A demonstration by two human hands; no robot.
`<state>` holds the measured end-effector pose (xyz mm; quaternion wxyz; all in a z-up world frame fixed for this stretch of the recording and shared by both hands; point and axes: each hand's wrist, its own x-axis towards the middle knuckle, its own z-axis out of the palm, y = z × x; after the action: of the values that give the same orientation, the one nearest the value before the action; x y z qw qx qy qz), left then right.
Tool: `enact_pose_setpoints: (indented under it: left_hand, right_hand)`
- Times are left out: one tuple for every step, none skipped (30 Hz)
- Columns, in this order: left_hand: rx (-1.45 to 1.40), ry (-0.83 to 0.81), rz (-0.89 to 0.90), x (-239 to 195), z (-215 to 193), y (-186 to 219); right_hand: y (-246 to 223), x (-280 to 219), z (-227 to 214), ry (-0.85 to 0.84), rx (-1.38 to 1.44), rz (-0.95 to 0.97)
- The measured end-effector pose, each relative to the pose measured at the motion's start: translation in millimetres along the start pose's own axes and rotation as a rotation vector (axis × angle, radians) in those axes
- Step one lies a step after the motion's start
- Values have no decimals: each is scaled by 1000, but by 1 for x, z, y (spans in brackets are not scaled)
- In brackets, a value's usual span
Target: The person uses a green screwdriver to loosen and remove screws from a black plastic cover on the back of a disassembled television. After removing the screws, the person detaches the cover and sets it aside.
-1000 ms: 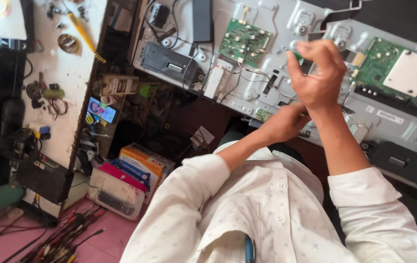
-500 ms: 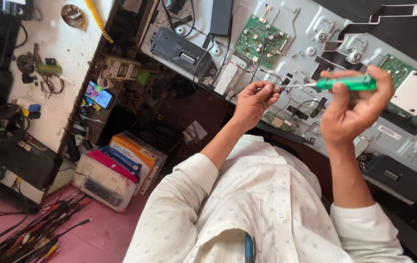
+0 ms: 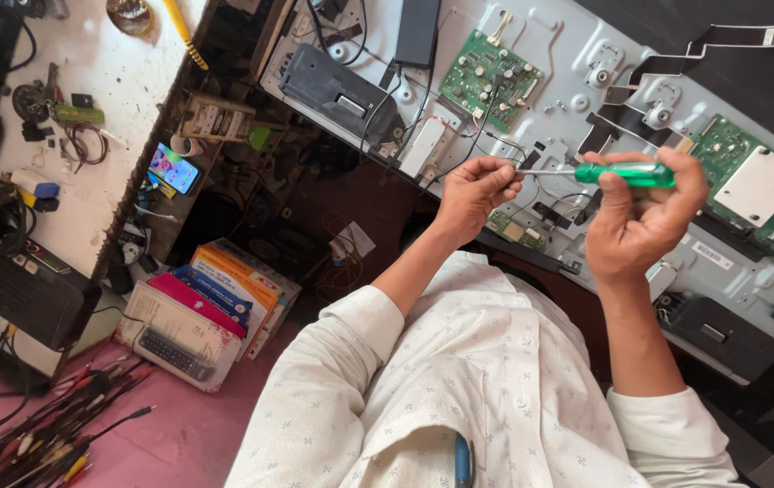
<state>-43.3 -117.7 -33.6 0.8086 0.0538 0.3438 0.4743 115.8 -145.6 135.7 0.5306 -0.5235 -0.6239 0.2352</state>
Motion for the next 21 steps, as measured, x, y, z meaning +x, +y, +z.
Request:
enact_pose_setpoints:
  left_hand:
    - [17, 3, 6, 0, -1, 0]
    - [16, 0, 8, -1, -2, -1]
    - [15, -2, 9, -2, -2, -2]
    - [15, -4, 11, -4, -2, -2]
    - [16, -6, 15, -6, -2, -1]
    - [17, -9, 19, -7, 0, 0]
    - [18, -13, 24, -9, 2, 3]
    - [14, -11, 14, -11, 5, 6]
    - [10, -9, 4, -14, 8, 10]
    - [6, -5, -4, -18, 11, 15]
    - [68, 8, -4, -21, 13, 21]
    - [128, 23, -4, -25, 14, 26]
    - [188, 38, -5, -28, 15, 30]
    - [260, 64, 20, -30, 17, 33]
    - [332, 90, 45, -31, 19, 35]
    - [404, 117, 69, -33, 19, 37]
    - [480, 134, 76, -34, 18, 38]
    - [558, 152, 83, -36, 16, 39]
    - [635, 170, 90, -37, 14, 39]
    - [640, 149, 120, -38, 11, 38]
    - [645, 129, 150, -38, 8, 37]
  right_hand:
    - [-1, -1, 1, -13, -24, -12]
    - [-2, -2, 1, -19, -22, -5]
    - [-2, -3, 3, -24, -20, 3]
    - [-2, -5, 4, -34, -11, 13]
    - [-1, -6, 4, -44, -2, 24]
    - [0, -7, 6, -58, 13, 36]
    - [2, -9, 6, -65, 23, 45]
    - [4, -10, 7, -73, 33, 53]
    - [6, -11, 8, -73, 39, 59]
    - [9, -11, 9, -72, 43, 54]
    - [12, -12, 11, -72, 47, 50]
    - [16, -12, 13, -70, 47, 38]
    - [19, -12, 14, -77, 43, 23]
    - [23, -11, 16, -80, 38, 5]
    - [27, -10, 19, -90, 29, -15]
    - [31, -8, 22, -101, 21, -34]
    - [34, -7, 25, -107, -8, -52]
    - [36, -5, 29, -113, -35, -70]
    - [38, -4, 32, -119, -62, -87]
    - [39, -3, 34, -124, -71, -85]
    - [40, -3, 37, -128, -80, -83]
